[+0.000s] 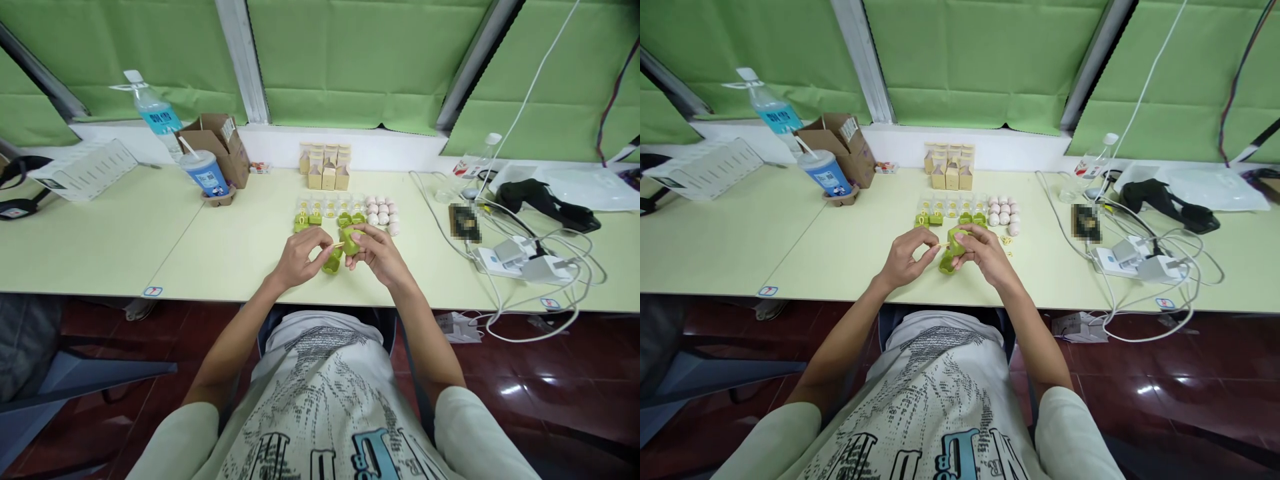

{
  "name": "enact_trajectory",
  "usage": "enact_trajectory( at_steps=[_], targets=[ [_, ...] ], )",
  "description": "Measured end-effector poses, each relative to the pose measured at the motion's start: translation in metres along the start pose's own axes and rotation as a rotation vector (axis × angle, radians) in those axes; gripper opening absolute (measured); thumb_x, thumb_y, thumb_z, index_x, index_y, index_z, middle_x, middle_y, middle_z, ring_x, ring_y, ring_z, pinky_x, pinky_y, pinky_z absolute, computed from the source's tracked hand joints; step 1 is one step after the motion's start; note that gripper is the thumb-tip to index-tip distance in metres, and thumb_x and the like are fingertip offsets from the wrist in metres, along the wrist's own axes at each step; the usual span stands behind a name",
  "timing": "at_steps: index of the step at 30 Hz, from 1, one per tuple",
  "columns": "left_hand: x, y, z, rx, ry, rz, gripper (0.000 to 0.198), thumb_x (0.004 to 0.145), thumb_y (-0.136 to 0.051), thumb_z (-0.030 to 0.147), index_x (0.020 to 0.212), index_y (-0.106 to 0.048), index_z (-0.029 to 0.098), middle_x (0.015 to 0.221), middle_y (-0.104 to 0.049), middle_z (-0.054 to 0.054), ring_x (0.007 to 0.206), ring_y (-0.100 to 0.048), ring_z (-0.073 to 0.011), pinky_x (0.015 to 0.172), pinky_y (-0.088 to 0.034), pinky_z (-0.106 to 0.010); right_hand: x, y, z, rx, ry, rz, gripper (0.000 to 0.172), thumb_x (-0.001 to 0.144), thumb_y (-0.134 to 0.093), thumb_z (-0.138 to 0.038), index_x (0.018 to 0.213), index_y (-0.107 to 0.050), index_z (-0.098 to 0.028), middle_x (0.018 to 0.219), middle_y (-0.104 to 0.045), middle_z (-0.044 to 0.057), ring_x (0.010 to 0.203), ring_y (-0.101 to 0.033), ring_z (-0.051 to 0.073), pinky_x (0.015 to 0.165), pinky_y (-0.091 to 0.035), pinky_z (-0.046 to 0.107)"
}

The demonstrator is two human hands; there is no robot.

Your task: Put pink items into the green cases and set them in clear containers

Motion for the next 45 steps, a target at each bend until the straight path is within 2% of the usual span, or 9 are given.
enact_trajectory(
  at_steps=[7, 11, 13, 15, 19, 23, 27, 32, 45],
  targets=[
    [-0.001, 0.002, -0.003, 0.021, 0.027, 0.022, 0.017, 0.106, -0.059, 0.03, 0.092, -0.064, 0.023, 0.083, -0.07, -0.004, 0.078, -0.064, -0.019, 0.075, -0.052, -0.036, 0.005, 0.003, 0.009, -0.118, 0.019, 0.019, 0.048, 0.083, -0.09, -0.056, 0.11, -0.068, -0.023, 0.076, -0.069, -0.004, 0.057, -0.067, 0.014, 0.053, -0.057, 0.027],
    [-0.002, 0.012, -0.021, 0.058, 0.102, 0.033, 0.011, 0.105, -0.058, 0.026, 0.104, -0.068, 0.022, 0.099, -0.073, -0.005, 0.086, -0.067, -0.0177, 0.081, -0.055, -0.034, 0.009, 0.008, 0.019, -0.187, 0.12, 0.092, 0.052, 0.081, -0.092, -0.054, 0.118, -0.066, -0.027, 0.102, -0.072, 0.0, 0.085, -0.073, 0.015, 0.078, -0.064, 0.031],
    [-0.005, 0.021, -0.039, 0.066, 0.2, 0.082, 0.011, 0.103, -0.059, 0.025, 0.104, -0.069, 0.022, 0.102, -0.072, -0.005, 0.086, -0.067, -0.0167, 0.081, -0.056, -0.032, 0.014, 0.014, 0.023, -0.258, 0.196, 0.157, 0.055, 0.081, -0.092, -0.053, 0.122, -0.067, -0.029, 0.119, -0.072, 0.002, 0.097, -0.073, 0.017, 0.088, -0.064, 0.035],
    [-0.01, 0.027, -0.062, 0.067, 0.335, 0.103, 0.008, 0.099, -0.062, 0.024, 0.103, -0.068, 0.022, 0.105, -0.071, -0.005, 0.088, -0.069, -0.017, 0.077, -0.057, -0.031, 0.023, 0.019, 0.027, -0.385, 0.257, 0.208, 0.049, 0.082, -0.09, -0.055, 0.118, -0.072, -0.027, 0.123, -0.074, 0.005, 0.1, -0.073, 0.019, 0.091, -0.063, 0.036],
    [-0.025, 0.026, -0.105, 0.078, 0.632, 0.075, 0.019, 0.092, -0.061, 0.017, 0.11, -0.064, 0.021, 0.119, -0.073, -0.01, 0.1, -0.072, -0.022, 0.079, -0.06, -0.035, 0.058, 0.023, 0.037, -0.713, 0.293, 0.231, 0.04, 0.084, -0.088, -0.053, 0.109, -0.081, -0.022, 0.114, -0.081, 0.007, 0.097, -0.073, 0.022, 0.089, -0.061, 0.038],
    [-0.038, 0.008, -0.126, 0.073, 0.8, -0.022, 0.036, 0.091, -0.065, 0.019, 0.127, -0.059, 0.02, 0.141, -0.069, -0.016, 0.122, -0.069, -0.0288, 0.094, -0.061, -0.043, 0.097, 0.016, 0.052, -0.997, 0.144, 0.181, 0.028, 0.09, -0.086, -0.038, 0.11, -0.081, -0.018, 0.099, -0.083, 0.007, 0.086, -0.076, 0.021, 0.086, -0.06, 0.035],
    [-0.047, -0.007, -0.135, 0.044, 0.805, -0.053, 0.055, 0.091, -0.068, 0.021, 0.144, -0.053, 0.019, 0.15, -0.065, -0.02, 0.134, -0.065, -0.0321, 0.101, -0.059, -0.045, 0.116, 0.006, 0.067, -1.127, 0.067, 0.143, 0.02, 0.094, -0.083, -0.026, 0.111, -0.081, -0.016, 0.095, -0.082, 0.009, 0.089, -0.077, 0.022, 0.088, -0.06, 0.034],
    [-0.052, -0.013, -0.139, 0.023, 0.788, -0.083, 0.068, 0.093, -0.067, 0.022, 0.157, -0.044, 0.018, 0.157, -0.06, -0.021, 0.141, -0.059, -0.0337, 0.108, -0.056, -0.048, 0.121, 0.0, 0.077, -1.187, 0.069, 0.142, 0.02, 0.093, -0.084, -0.025, 0.112, -0.08, -0.017, 0.104, -0.083, 0.012, 0.096, -0.077, 0.026, 0.097, -0.059, 0.041],
    [-0.053, -0.015, -0.137, 0.054, 0.775, -0.122, 0.064, 0.095, -0.065, 0.026, 0.156, -0.047, 0.019, 0.147, -0.064, -0.017, 0.141, -0.053, -0.034, 0.111, -0.052, -0.048, 0.116, 0.0, 0.084, -1.19, 0.085, 0.086, 0.027, 0.097, -0.072, -0.014, 0.124, -0.077, -0.015, 0.114, -0.083, 0.012, 0.092, -0.081, 0.021, 0.095, -0.062, 0.034]
  ],
)
Point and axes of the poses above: each hand's wrist, its own x-axis towards the middle knuckle, its own y-axis out of the back of the hand, z = x × y, the point moved 1 cm from there along x, towards the middle knuckle
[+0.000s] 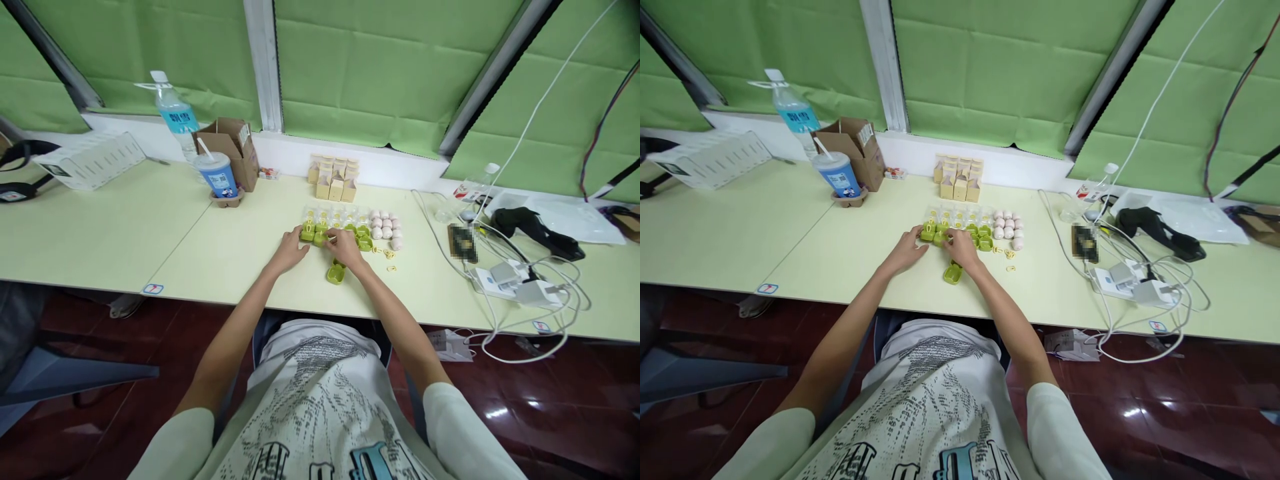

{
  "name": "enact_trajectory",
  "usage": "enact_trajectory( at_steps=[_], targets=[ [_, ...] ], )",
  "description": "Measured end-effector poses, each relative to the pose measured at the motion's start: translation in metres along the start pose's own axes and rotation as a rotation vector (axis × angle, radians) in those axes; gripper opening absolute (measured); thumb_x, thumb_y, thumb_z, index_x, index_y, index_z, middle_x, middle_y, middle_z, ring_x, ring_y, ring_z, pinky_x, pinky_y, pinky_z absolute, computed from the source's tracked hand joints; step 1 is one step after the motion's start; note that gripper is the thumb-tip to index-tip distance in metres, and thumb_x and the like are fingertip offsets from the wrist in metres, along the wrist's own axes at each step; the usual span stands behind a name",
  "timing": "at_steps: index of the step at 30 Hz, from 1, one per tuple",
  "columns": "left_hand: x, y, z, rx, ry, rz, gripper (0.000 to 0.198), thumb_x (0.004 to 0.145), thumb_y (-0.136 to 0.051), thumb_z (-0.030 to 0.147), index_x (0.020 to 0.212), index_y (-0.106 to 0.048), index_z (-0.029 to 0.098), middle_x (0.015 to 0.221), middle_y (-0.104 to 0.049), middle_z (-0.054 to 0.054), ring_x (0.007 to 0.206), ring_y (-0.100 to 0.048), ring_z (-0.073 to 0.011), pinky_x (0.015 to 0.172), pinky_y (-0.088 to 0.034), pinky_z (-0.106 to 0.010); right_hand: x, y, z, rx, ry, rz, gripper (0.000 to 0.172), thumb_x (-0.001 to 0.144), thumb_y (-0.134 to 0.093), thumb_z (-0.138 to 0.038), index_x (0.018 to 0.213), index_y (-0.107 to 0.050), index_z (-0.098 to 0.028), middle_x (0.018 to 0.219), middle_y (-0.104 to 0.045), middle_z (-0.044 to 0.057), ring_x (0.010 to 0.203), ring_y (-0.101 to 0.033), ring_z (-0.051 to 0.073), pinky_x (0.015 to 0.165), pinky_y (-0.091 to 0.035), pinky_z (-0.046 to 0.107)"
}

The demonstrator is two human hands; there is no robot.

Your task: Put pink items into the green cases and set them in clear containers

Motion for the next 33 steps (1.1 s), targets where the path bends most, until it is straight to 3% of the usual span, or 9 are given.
enact_trajectory(
  at_steps=[5, 9, 13, 17, 24, 33],
  targets=[
    [-0.001, 0.0, -0.001, 0.009, -0.008, 0.024, 0.063, 0.094, -0.066, 0.024, 0.154, -0.049, 0.02, 0.147, -0.065, -0.016, 0.137, -0.056, -0.0315, 0.11, -0.053, -0.045, -0.005, 0.007, 0.001, -0.037, 0.062, -0.025, 0.037, 0.091, -0.069, -0.002, 0.126, -0.077, -0.015, 0.137, -0.075, 0.013, 0.088, -0.079, 0.015, 0.099, -0.058, 0.03],
    [-0.001, 0.0, -0.001, 0.025, -0.011, 0.044, 0.062, 0.095, -0.066, 0.025, 0.154, -0.05, 0.019, 0.149, -0.065, -0.017, 0.137, -0.058, -0.0319, 0.109, -0.054, -0.045, -0.009, 0.011, 0.002, -0.102, 0.091, -0.045, 0.047, 0.091, -0.073, -0.007, 0.136, -0.075, -0.019, 0.134, -0.075, 0.012, 0.088, -0.077, 0.02, 0.093, -0.058, 0.034],
    [0.0, 0.0, 0.0, 0.052, -0.006, 0.066, 0.055, 0.097, -0.062, 0.022, 0.151, -0.052, 0.017, 0.144, -0.068, -0.019, 0.128, -0.064, -0.0322, 0.108, -0.054, -0.048, -0.009, 0.01, 0.001, -0.165, 0.106, -0.059, 0.043, 0.095, -0.075, -0.013, 0.137, -0.075, -0.021, 0.137, -0.073, 0.013, 0.096, -0.076, 0.022, 0.09, -0.055, 0.032],
    [0.002, 0.001, 0.002, 0.075, 0.009, 0.082, 0.048, 0.098, -0.062, 0.022, 0.146, -0.054, 0.016, 0.136, -0.073, -0.019, 0.122, -0.067, -0.0323, 0.106, -0.054, -0.049, -0.007, 0.008, -0.002, -0.217, 0.104, -0.069, 0.037, 0.097, -0.077, -0.018, 0.135, -0.074, -0.021, 0.125, -0.079, 0.009, 0.103, -0.075, 0.024, 0.088, -0.052, 0.03],
    [0.002, 0.003, 0.003, 0.091, 0.013, 0.087, 0.045, 0.097, -0.062, 0.019, 0.142, -0.056, 0.018, 0.138, -0.073, -0.016, 0.123, -0.067, -0.0312, 0.109, -0.053, -0.047, -0.011, 0.009, -0.005, -0.286, 0.103, -0.074, 0.034, 0.103, -0.075, -0.037, 0.134, -0.076, -0.022, 0.125, -0.077, 0.011, 0.096, -0.074, 0.022, 0.081, -0.05, 0.028],
    [0.003, 0.001, -0.001, 0.083, -0.008, 0.065, 0.054, 0.096, -0.064, 0.02, 0.15, -0.053, 0.018, 0.146, -0.069, -0.016, 0.126, -0.064, -0.0321, 0.108, -0.054, -0.047, -0.006, 0.003, -0.002, -0.294, 0.071, -0.037, 0.032, 0.107, -0.066, -0.023, 0.138, -0.075, -0.02, 0.126, -0.077, 0.012, 0.096, -0.074, 0.023, 0.084, -0.052, 0.032]
  ],
)
Point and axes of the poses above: each hand's wrist, its own x-axis towards the middle knuckle, its own y-axis out of the back of the hand, z = x × y, the point moved 1 cm from there along x, towards the middle knuckle
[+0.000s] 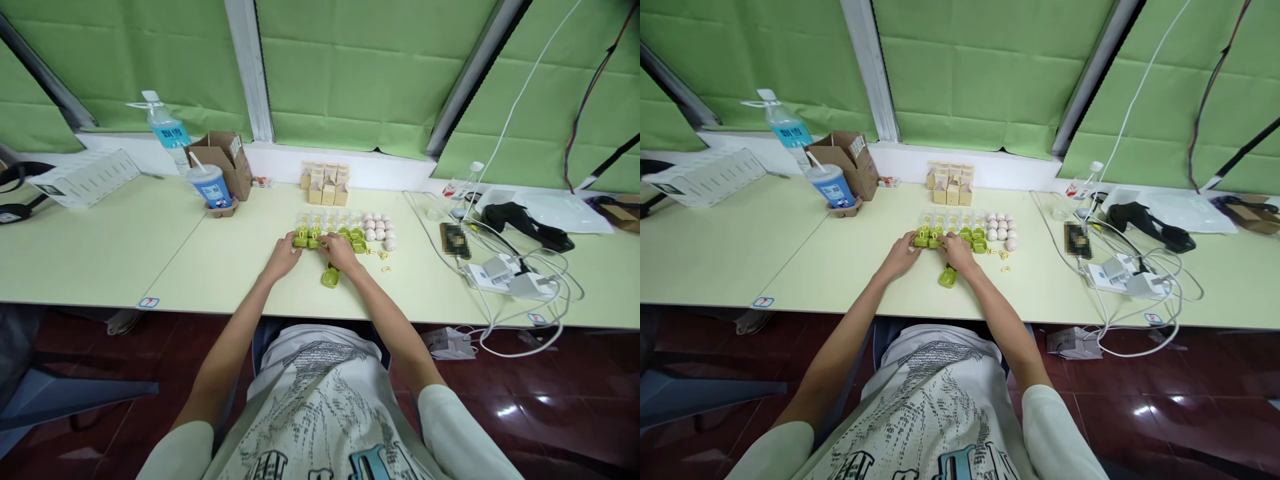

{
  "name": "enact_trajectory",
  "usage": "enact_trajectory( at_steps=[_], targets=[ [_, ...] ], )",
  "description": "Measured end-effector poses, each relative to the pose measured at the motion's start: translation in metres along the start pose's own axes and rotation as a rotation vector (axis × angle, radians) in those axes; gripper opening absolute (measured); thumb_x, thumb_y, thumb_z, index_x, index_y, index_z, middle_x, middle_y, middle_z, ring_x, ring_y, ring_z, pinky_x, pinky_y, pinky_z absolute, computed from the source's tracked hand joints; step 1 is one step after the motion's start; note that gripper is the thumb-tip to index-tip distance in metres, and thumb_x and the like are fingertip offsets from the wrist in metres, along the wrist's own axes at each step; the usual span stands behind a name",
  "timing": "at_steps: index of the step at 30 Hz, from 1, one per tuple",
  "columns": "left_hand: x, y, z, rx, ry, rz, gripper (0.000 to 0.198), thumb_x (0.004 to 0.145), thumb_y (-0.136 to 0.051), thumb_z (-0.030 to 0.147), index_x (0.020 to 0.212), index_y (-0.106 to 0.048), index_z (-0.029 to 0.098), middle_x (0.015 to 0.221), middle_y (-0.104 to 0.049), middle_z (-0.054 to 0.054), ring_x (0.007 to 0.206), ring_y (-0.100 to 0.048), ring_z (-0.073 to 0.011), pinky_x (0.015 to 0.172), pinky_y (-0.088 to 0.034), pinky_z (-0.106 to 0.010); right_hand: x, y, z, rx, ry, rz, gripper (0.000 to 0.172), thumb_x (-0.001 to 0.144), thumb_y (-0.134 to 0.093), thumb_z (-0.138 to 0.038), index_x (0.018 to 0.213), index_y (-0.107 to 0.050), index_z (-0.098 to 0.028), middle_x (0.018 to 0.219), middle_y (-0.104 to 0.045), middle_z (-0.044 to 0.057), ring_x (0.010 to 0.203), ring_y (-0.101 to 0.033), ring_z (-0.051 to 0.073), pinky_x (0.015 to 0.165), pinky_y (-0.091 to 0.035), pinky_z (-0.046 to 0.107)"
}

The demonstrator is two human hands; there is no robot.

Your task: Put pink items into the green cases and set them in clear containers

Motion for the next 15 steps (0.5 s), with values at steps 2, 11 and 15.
enact_trajectory(
  at_steps=[2, 11, 15],
  targets=[
    [0.001, 0.0, -0.001, -0.004, 0.0, -0.001, 0.054, 0.096, -0.063, 0.02, 0.15, -0.053, 0.018, 0.148, -0.068, -0.016, 0.127, -0.064, -0.0324, 0.108, -0.054, -0.047, 0.0, -0.001, 0.001, 0.012, 0.002, 0.008, 0.034, 0.106, -0.066, -0.021, 0.139, -0.073, -0.021, 0.126, -0.077, 0.011, 0.098, -0.074, 0.023, 0.085, -0.052, 0.031],
    [0.001, 0.001, 0.002, -0.02, 0.001, -0.001, 0.054, 0.096, -0.064, 0.019, 0.149, -0.055, 0.017, 0.142, -0.071, -0.016, 0.119, -0.069, -0.0299, 0.103, -0.057, -0.045, 0.0, -0.005, 0.001, 0.108, -0.027, 0.08, 0.032, 0.105, -0.063, -0.021, 0.136, -0.067, -0.02, 0.122, -0.076, 0.01, 0.099, -0.074, 0.025, 0.089, -0.056, 0.035],
    [-0.001, 0.003, 0.006, -0.026, 0.004, 0.003, 0.054, 0.096, -0.064, 0.019, 0.149, -0.055, 0.016, 0.145, -0.07, -0.017, 0.118, -0.07, -0.0287, 0.105, -0.057, -0.044, 0.003, -0.012, 0.003, 0.174, -0.06, 0.134, 0.047, 0.106, -0.062, -0.024, 0.151, -0.057, -0.016, 0.14, -0.066, 0.019, 0.091, -0.073, 0.023, 0.096, -0.058, 0.04]
  ],
)
Point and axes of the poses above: each hand's wrist, its own x-axis towards the middle knuckle, its own y-axis out of the back of the hand, z = x × y, the point moved 1 cm from there along x, towards the middle knuckle
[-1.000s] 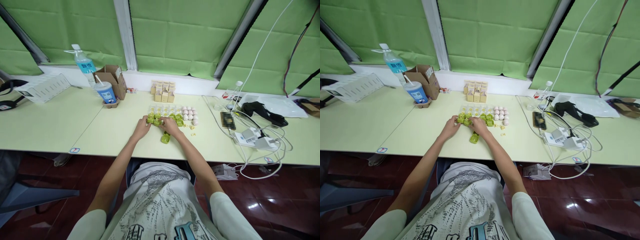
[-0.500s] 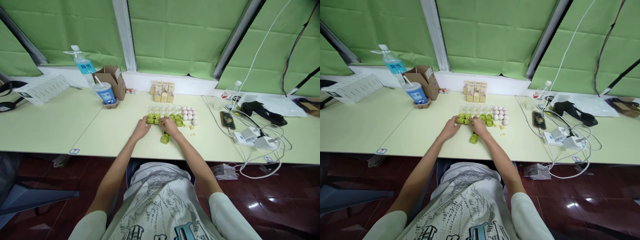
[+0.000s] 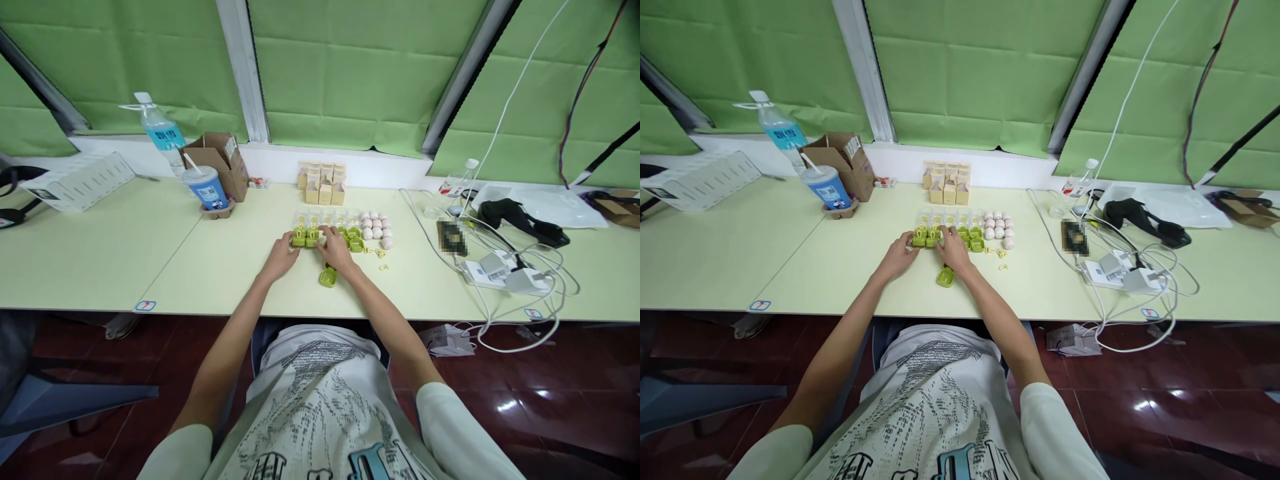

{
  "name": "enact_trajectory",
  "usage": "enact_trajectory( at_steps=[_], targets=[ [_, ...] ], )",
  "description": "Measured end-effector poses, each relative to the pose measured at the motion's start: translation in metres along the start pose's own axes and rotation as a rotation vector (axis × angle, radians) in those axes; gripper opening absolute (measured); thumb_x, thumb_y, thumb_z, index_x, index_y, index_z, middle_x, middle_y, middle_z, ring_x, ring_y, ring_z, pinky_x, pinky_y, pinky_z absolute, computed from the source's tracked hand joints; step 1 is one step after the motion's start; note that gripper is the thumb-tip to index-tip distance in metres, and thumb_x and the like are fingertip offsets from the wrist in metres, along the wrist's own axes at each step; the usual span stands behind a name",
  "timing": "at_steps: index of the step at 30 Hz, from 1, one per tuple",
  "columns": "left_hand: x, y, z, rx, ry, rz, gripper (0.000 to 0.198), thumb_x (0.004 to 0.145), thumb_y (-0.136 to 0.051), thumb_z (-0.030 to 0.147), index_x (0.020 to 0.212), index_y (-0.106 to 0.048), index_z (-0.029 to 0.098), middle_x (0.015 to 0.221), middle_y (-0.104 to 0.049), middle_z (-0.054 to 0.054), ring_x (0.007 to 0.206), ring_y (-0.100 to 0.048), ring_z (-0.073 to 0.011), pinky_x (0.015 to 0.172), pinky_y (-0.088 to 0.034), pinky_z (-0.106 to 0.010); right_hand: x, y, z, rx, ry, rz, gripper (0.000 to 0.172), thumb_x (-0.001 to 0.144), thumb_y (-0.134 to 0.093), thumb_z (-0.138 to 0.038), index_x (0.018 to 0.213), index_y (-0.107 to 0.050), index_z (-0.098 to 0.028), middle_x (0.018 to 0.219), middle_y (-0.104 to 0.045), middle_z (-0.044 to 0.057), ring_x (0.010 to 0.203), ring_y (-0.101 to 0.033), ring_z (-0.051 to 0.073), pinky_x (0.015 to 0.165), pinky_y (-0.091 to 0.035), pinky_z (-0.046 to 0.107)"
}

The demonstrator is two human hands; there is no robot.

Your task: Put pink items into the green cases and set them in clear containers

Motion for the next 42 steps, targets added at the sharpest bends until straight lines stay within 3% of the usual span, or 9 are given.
enact_trajectory(
  at_steps=[5, 11, 21, 24, 27, 31, 34, 37, 42],
  targets=[
    [-0.001, 0.001, 0.002, -0.007, 0.009, 0.0, 0.053, 0.096, -0.064, 0.017, 0.149, -0.055, 0.018, 0.146, -0.07, -0.016, 0.119, -0.071, -0.0279, 0.106, -0.058, -0.044, 0.006, -0.009, 0.008, 0.073, 0.001, -0.003, 0.052, 0.106, -0.064, -0.027, 0.156, -0.056, -0.016, 0.138, -0.067, 0.018, 0.083, -0.071, 0.02, 0.107, -0.055, 0.043],
    [0.0, 0.002, 0.004, -0.018, 0.01, -0.008, 0.053, 0.096, -0.064, 0.017, 0.148, -0.055, 0.018, 0.147, -0.07, -0.016, 0.119, -0.071, -0.0274, 0.106, -0.058, -0.044, 0.012, -0.018, 0.016, 0.129, -0.002, -0.012, 0.045, 0.105, -0.066, -0.026, 0.148, -0.062, -0.013, 0.136, -0.07, 0.019, 0.08, -0.071, 0.018, 0.104, -0.057, 0.041],
    [0.001, 0.002, 0.005, -0.043, 0.058, -0.005, 0.051, 0.097, -0.063, 0.017, 0.147, -0.054, 0.018, 0.147, -0.07, -0.018, 0.114, -0.075, -0.0261, 0.106, -0.06, -0.044, 0.014, -0.018, 0.011, 0.167, -0.04, -0.004, 0.051, 0.099, -0.071, -0.022, 0.148, -0.063, -0.01, 0.128, -0.074, 0.018, 0.088, -0.073, 0.021, 0.107, -0.055, 0.041],
    [0.0, 0.002, 0.007, -0.042, 0.058, 0.017, 0.051, 0.097, -0.063, 0.017, 0.147, -0.053, 0.016, 0.143, -0.07, -0.02, 0.111, -0.075, -0.0273, 0.103, -0.061, -0.046, 0.011, -0.001, 0.005, 0.188, -0.034, 0.021, 0.047, 0.1, -0.069, -0.022, 0.146, -0.065, -0.013, 0.132, -0.074, 0.017, 0.084, -0.073, 0.018, 0.101, -0.058, 0.038],
    [-0.003, 0.006, 0.014, -0.024, 0.047, 0.087, 0.051, 0.096, -0.06, 0.014, 0.147, -0.054, 0.015, 0.142, -0.068, -0.021, 0.124, -0.069, -0.0302, 0.106, -0.059, -0.048, -0.005, 0.034, 0.009, 0.205, -0.011, 0.09, 0.036, 0.106, -0.058, -0.026, 0.139, -0.069, -0.016, 0.139, -0.072, 0.015, 0.094, -0.074, 0.019, 0.095, -0.06, 0.036],
    [-0.01, 0.018, 0.038, -0.029, -0.112, 0.138, 0.04, 0.098, -0.054, 0.012, 0.137, -0.062, 0.018, 0.14, -0.068, -0.015, 0.125, -0.065, -0.0262, 0.106, -0.057, -0.042, -0.045, 0.09, 0.041, 0.06, -0.085, 0.152, 0.026, 0.106, -0.056, -0.029, 0.117, -0.078, -0.021, 0.116, -0.081, 0.01, 0.093, -0.074, 0.023, 0.088, -0.058, 0.036],
    [-0.019, 0.02, 0.06, -0.07, -0.339, -0.116, 0.027, 0.103, -0.053, 0.018, 0.123, -0.071, 0.02, 0.125, -0.075, -0.009, 0.111, -0.071, -0.0228, 0.101, -0.058, -0.038, -0.069, 0.117, 0.074, -0.26, -0.32, -0.081, 0.021, 0.098, -0.068, -0.03, 0.116, -0.079, -0.025, 0.115, -0.08, 0.011, 0.103, -0.074, 0.028, 0.083, -0.055, 0.037],
    [-0.03, 0.012, 0.075, -0.044, -0.468, -0.385, 0.023, 0.106, -0.056, 0.025, 0.118, -0.075, 0.021, 0.12, -0.077, -0.008, 0.111, -0.072, -0.0239, 0.101, -0.056, -0.038, -0.079, 0.123, 0.095, -0.359, -0.427, -0.261, 0.023, 0.085, -0.082, -0.023, 0.109, -0.08, -0.024, 0.119, -0.077, 0.015, 0.099, -0.074, 0.029, 0.076, -0.052, 0.034],
    [-0.039, -0.007, 0.079, 0.079, -0.453, -0.411, 0.019, 0.103, -0.063, 0.024, 0.116, -0.076, 0.023, 0.118, -0.076, -0.008, 0.112, -0.071, -0.0269, 0.099, -0.055, -0.041, -0.075, 0.116, 0.098, -0.257, -0.397, -0.335, 0.015, 0.078, -0.081, -0.008, 0.078, -0.073, -0.022, 0.088, -0.076, 0.008, 0.072, -0.069, 0.02, 0.064, -0.046, 0.029]
  ],
)
Point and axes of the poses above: each hand's wrist, its own x-axis towards the middle knuckle, its own y-axis out of the back of the hand, z = x × y, the point moved 1 cm from there along x, towards the middle knuckle
